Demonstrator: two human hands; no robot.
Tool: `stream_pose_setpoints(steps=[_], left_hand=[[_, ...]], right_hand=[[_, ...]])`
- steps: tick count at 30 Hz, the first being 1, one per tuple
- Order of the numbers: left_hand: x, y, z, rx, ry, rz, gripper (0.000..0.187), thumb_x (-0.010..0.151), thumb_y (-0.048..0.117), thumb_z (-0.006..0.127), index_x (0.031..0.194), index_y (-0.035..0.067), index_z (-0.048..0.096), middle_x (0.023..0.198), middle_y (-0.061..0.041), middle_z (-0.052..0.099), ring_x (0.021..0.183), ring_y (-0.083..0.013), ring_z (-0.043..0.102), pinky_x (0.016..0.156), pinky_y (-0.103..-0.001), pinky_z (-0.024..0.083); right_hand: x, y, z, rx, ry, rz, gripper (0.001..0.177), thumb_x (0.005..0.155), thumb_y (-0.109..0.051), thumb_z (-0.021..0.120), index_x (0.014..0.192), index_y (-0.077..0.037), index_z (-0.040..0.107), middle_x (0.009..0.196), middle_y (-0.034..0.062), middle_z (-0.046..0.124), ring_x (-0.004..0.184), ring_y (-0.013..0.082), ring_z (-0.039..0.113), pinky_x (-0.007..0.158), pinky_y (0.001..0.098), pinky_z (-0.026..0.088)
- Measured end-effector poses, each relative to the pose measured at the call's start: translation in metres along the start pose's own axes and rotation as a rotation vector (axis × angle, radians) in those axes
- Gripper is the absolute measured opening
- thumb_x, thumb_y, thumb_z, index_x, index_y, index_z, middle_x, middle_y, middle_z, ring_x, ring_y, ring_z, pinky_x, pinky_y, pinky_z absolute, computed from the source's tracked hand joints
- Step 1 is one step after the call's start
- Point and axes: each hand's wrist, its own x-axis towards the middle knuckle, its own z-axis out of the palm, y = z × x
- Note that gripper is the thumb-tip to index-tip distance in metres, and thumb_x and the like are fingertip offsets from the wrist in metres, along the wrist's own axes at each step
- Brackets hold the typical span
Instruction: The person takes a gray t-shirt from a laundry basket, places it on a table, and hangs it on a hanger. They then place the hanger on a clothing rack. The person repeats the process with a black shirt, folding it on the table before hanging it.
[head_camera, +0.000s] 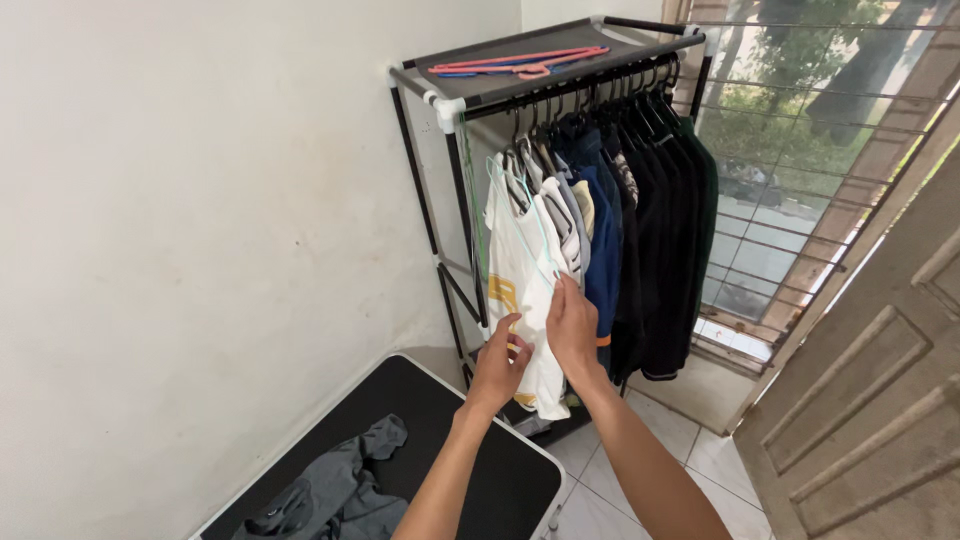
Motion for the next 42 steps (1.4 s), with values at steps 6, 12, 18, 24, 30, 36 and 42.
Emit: stream_pose_setpoints(steps=[6,12,18,24,30,36,42], left_hand=[[0.008,-0.016,0.010,0.030,0.054,-0.010,0.054,0.092,0.014,0.071,0.141,0.012,0.050,0.104,-0.013,0.067,0.082,-0.0251,0.069,0.075,-0.038,0.056],[0.012,-0.042,0.013,0.083,0.116,-0.009,0.052,0.094,0.015,0.070,0.142,0.011,0.050,0.116,-0.019,0.060,0.099,-0.0315,0.064,0.086,-0.042,0.054],[0.005,-0.047,0.006,0.153,0.251,0.118,0.055,0.091,0.010,0.072,0.142,0.010,0.051,0.131,-0.022,0.051,0.123,-0.0427,0.048,0.104,-0.048,0.042],[-0.004,-0.038,-0.003,0.230,0.271,0.238,0.057,0.087,0.012,0.076,0.139,0.009,0.052,0.141,-0.025,0.043,0.132,-0.0467,0.041,0.108,-0.051,0.039],[-0.010,-0.042,-0.009,0.438,0.307,0.482,0.045,0.085,0.018,0.080,0.125,0.008,0.063,0.129,-0.016,0.056,0.124,-0.0380,0.052,0.114,-0.057,0.033],[-0.034,-0.068,-0.027,0.373,0.176,0.306,0.026,0.094,0.007,0.072,0.120,0.010,0.073,0.095,-0.013,0.068,0.090,-0.0365,0.065,0.088,-0.050,0.048],[-0.087,-0.099,-0.052,0.349,0.264,0.200,0.041,0.083,-0.011,0.066,0.118,0.009,0.075,0.090,-0.016,0.068,0.076,-0.0371,0.067,0.070,-0.047,0.053]], right_hand=[[-0.034,0.014,-0.039,-0.018,0.002,0.191,0.020,0.103,-0.015,0.062,0.115,-0.001,0.070,0.066,0.0173,0.064,0.055,0.0228,0.060,0.053,0.0355,0.047],[-0.056,0.038,-0.081,0.057,0.054,0.406,0.018,0.094,-0.020,0.077,0.101,-0.003,0.076,0.076,0.0033,0.071,0.063,0.0044,0.056,0.057,0.0248,0.046],[-0.069,0.065,-0.130,0.106,0.005,0.451,0.023,0.096,-0.024,0.078,0.106,-0.004,0.078,0.086,-0.0001,0.074,0.075,0.0028,0.060,0.067,0.0200,0.048],[-0.079,0.084,-0.172,0.054,-0.126,0.540,0.024,0.093,-0.026,0.079,0.106,-0.005,0.079,0.079,-0.0031,0.068,0.069,0.0028,0.054,0.060,0.0217,0.042],[-0.084,0.098,-0.175,0.094,-0.353,0.724,0.024,0.092,-0.030,0.076,0.101,-0.008,0.080,0.061,-0.0035,0.053,0.053,0.0058,0.041,0.048,0.0257,0.032],[-0.101,0.121,-0.142,0.175,-0.485,0.638,0.028,0.096,-0.033,0.074,0.101,-0.006,0.077,0.064,-0.0040,0.050,0.055,0.0058,0.040,0.049,0.0262,0.031],[-0.122,0.124,-0.093,-0.006,-0.667,0.285,0.025,0.096,-0.029,0.072,0.107,-0.007,0.076,0.097,0.0046,0.070,0.085,0.0189,0.066,0.072,0.0322,0.051]])
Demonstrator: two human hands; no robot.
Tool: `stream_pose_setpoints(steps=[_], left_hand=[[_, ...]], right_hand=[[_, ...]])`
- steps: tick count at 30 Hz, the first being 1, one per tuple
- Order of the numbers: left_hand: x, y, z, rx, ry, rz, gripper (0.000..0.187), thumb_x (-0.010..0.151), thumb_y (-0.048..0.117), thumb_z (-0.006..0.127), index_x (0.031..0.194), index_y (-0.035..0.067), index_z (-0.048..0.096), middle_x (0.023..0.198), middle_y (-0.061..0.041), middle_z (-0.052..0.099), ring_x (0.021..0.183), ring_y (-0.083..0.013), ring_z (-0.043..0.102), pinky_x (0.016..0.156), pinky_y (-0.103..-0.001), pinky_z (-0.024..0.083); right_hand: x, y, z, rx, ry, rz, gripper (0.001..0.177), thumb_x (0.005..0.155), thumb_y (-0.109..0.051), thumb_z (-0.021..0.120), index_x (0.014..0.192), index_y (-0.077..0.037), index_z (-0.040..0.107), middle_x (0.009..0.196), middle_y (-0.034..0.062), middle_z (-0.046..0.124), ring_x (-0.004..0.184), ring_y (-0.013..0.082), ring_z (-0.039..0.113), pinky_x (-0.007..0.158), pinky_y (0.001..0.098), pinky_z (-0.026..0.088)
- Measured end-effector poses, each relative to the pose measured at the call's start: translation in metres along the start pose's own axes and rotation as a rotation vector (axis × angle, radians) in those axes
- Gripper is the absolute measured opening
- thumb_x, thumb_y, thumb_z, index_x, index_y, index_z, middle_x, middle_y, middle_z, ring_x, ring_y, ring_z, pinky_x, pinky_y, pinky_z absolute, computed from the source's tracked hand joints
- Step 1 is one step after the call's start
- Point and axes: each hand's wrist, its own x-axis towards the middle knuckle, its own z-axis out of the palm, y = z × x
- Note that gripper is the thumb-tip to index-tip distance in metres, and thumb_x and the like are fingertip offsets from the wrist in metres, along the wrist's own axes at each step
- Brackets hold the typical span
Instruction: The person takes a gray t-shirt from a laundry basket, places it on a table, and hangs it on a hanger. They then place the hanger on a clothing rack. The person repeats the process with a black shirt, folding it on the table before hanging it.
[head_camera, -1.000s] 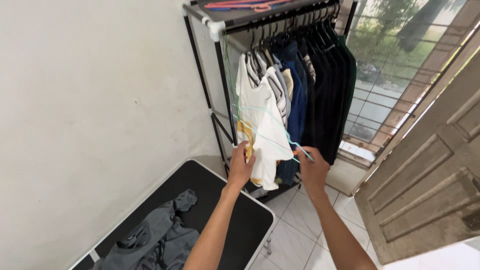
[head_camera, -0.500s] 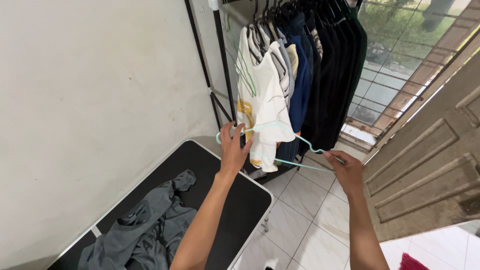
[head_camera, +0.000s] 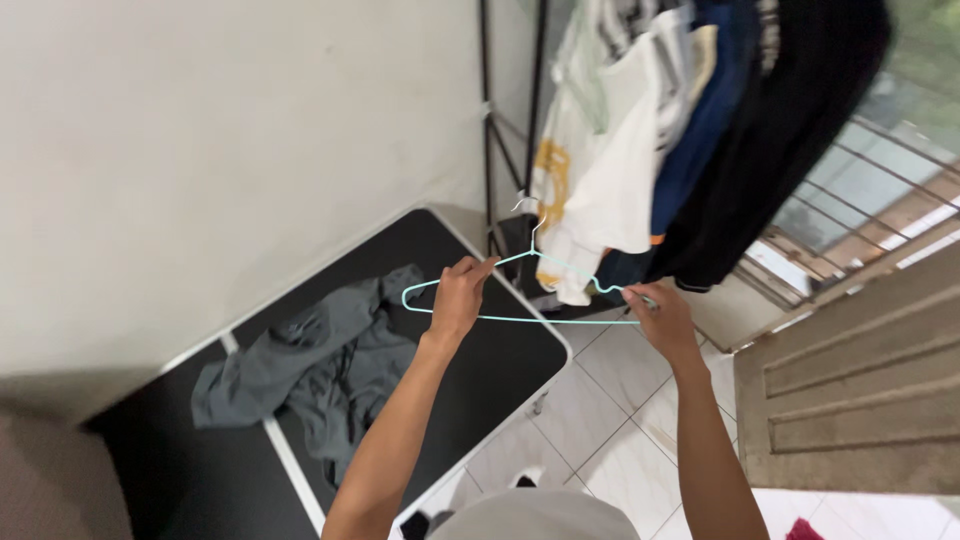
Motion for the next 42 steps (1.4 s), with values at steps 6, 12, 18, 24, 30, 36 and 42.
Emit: stream_pose_setpoints(steps=[6,12,18,24,30,36,42], left_hand=[[-0.067,-0.025,-0.029,0.081,0.078,-0.170,0.039,0.082,-0.011,0.067,0.113,0.010,0.077,0.090,-0.015,0.070,0.078,-0.0360,0.070,0.070,-0.045,0.056],[-0.144,-0.039,-0.053,0.085,0.177,-0.395,0.029,0.088,-0.006,0.066,0.110,0.009,0.078,0.093,-0.017,0.072,0.081,-0.0374,0.071,0.071,-0.044,0.056],[-0.207,-0.047,-0.078,0.106,0.217,-0.641,0.025,0.089,-0.002,0.067,0.111,0.005,0.077,0.091,-0.019,0.070,0.083,-0.0384,0.069,0.074,-0.044,0.053],[-0.245,-0.058,-0.105,0.097,0.324,-0.637,0.023,0.089,-0.001,0.067,0.110,0.003,0.074,0.099,-0.019,0.072,0.089,-0.0392,0.069,0.076,-0.042,0.053],[-0.257,-0.085,-0.129,0.050,0.271,-0.824,0.021,0.091,0.004,0.067,0.110,0.007,0.077,0.094,-0.019,0.071,0.083,-0.0376,0.070,0.075,-0.042,0.054],[-0.257,-0.134,-0.162,0.085,0.323,-0.661,0.022,0.092,0.008,0.070,0.114,0.004,0.072,0.105,-0.019,0.070,0.098,-0.0394,0.067,0.084,-0.043,0.053],[-0.244,-0.186,-0.201,0.202,0.448,-0.647,0.016,0.094,0.007,0.068,0.109,0.005,0.074,0.107,-0.016,0.071,0.102,-0.0385,0.067,0.088,-0.044,0.052]], right_hand=[[0.013,-0.035,0.076,-0.079,-0.179,-0.316,0.034,0.089,-0.023,0.074,0.118,-0.006,0.073,0.120,0.0147,0.069,0.111,0.0341,0.065,0.095,0.0406,0.051],[-0.006,-0.090,0.180,0.094,-0.524,-0.254,0.043,0.095,-0.028,0.072,0.130,-0.005,0.064,0.126,0.0161,0.070,0.118,0.0310,0.067,0.098,0.0391,0.052],[-0.041,-0.134,0.263,0.225,-0.777,-0.156,0.045,0.095,-0.031,0.070,0.129,-0.001,0.064,0.122,0.0176,0.073,0.115,0.0293,0.071,0.095,0.0374,0.056],[-0.062,-0.163,0.319,0.301,-0.898,-0.100,0.038,0.095,-0.030,0.070,0.121,-0.003,0.069,0.107,0.0162,0.077,0.101,0.0230,0.076,0.087,0.0342,0.059],[-0.060,-0.178,0.366,0.226,-0.959,-0.056,0.030,0.096,-0.031,0.069,0.105,-0.003,0.075,0.082,0.0093,0.077,0.079,0.0152,0.075,0.073,0.0305,0.056],[-0.043,-0.191,0.407,0.233,-0.922,-0.092,0.030,0.095,-0.031,0.068,0.104,-0.004,0.076,0.080,0.0063,0.077,0.075,0.0139,0.074,0.070,0.0296,0.056],[-0.017,-0.203,0.442,0.167,-0.834,-0.106,0.027,0.099,-0.028,0.065,0.101,-0.003,0.076,0.080,0.0070,0.077,0.074,0.0144,0.072,0.071,0.0299,0.055]])
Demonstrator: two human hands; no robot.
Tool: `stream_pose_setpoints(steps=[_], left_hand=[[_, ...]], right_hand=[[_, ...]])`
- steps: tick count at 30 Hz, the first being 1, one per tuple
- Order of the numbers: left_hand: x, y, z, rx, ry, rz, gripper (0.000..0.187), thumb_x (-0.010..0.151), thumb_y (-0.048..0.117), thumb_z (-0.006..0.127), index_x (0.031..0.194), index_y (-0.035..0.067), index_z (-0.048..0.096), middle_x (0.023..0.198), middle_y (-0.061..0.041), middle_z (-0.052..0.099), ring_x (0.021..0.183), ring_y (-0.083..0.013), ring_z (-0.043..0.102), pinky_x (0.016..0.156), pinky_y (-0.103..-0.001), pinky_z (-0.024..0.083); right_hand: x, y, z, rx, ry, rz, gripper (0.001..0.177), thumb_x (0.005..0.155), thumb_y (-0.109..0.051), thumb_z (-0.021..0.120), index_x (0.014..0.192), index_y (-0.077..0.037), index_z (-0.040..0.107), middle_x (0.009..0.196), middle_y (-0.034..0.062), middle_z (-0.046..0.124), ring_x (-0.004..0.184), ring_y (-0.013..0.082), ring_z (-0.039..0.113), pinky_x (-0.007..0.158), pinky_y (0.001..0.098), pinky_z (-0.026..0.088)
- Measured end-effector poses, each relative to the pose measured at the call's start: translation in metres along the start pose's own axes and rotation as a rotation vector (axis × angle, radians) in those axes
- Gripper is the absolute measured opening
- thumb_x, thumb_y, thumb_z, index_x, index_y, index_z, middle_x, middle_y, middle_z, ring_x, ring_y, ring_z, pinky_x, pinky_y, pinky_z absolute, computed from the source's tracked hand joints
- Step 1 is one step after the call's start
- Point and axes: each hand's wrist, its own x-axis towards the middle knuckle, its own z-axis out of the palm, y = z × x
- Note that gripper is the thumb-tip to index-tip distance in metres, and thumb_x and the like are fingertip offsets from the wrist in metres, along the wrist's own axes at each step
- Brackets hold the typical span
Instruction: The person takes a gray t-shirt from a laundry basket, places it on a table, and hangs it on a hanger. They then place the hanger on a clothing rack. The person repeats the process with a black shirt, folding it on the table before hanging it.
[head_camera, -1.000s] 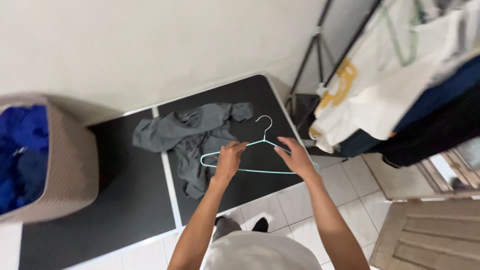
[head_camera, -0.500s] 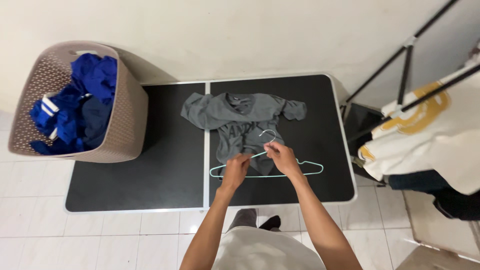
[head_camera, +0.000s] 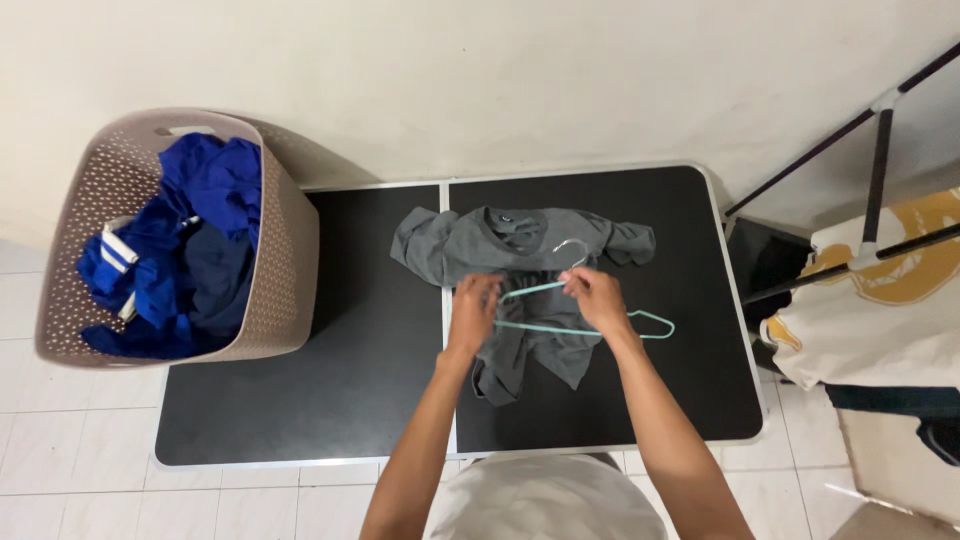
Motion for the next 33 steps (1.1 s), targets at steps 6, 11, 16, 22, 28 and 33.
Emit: stream_pose_setpoints(steps=[6,11,16,22,28,33], left_hand=[[0.028,-0.029,-0.011,-0.066,-0.026,-0.161,0.017,0.095,0.004,0.064,0.110,0.003,0.072,0.107,-0.017,0.069,0.090,-0.0338,0.071,0.080,-0.041,0.056],[0.044,-0.062,-0.003,-0.040,-0.038,-0.152,0.014,0.095,0.003,0.066,0.107,0.001,0.071,0.103,-0.020,0.070,0.090,-0.0367,0.070,0.078,-0.041,0.056],[0.057,-0.091,0.012,-0.011,-0.045,-0.171,0.013,0.095,0.003,0.068,0.106,-0.001,0.071,0.100,-0.020,0.072,0.089,-0.0367,0.072,0.078,-0.042,0.057],[0.087,-0.113,0.035,-0.043,-0.057,-0.191,0.014,0.090,0.002,0.067,0.103,0.000,0.073,0.097,-0.019,0.072,0.086,-0.0323,0.073,0.078,-0.039,0.058],[0.123,-0.154,0.077,0.077,0.076,-0.202,0.014,0.091,0.004,0.068,0.103,0.001,0.074,0.101,-0.021,0.073,0.093,-0.0378,0.072,0.083,-0.043,0.056],[0.128,-0.171,0.100,0.308,0.018,-0.395,0.039,0.077,0.018,0.080,0.108,-0.003,0.068,0.104,-0.029,0.069,0.099,-0.0529,0.062,0.082,-0.056,0.051]], right_hand=[[0.030,0.005,-0.004,-0.023,0.102,-0.032,0.022,0.102,-0.020,0.060,0.101,-0.003,0.074,0.080,0.0070,0.075,0.073,0.0138,0.071,0.070,0.0300,0.055],[0.054,0.007,-0.011,-0.044,0.142,0.044,0.024,0.104,-0.021,0.060,0.101,-0.002,0.074,0.079,0.0084,0.074,0.070,0.0152,0.069,0.069,0.0308,0.054],[0.078,0.009,-0.019,-0.095,0.207,0.005,0.025,0.105,-0.022,0.061,0.099,-0.002,0.074,0.078,0.0099,0.073,0.071,0.0180,0.069,0.068,0.0331,0.053],[0.111,0.005,-0.021,-0.142,0.288,-0.023,0.024,0.104,-0.022,0.062,0.098,-0.001,0.073,0.082,0.0122,0.074,0.076,0.0235,0.073,0.071,0.0361,0.054],[0.141,0.002,-0.020,-0.164,0.286,-0.001,0.023,0.104,-0.021,0.063,0.097,-0.001,0.073,0.082,0.0142,0.073,0.077,0.0284,0.073,0.071,0.0385,0.054],[0.157,0.007,-0.024,-0.205,0.255,-0.060,0.020,0.101,-0.017,0.063,0.095,0.000,0.072,0.086,0.0154,0.072,0.078,0.0309,0.072,0.071,0.0406,0.054]])
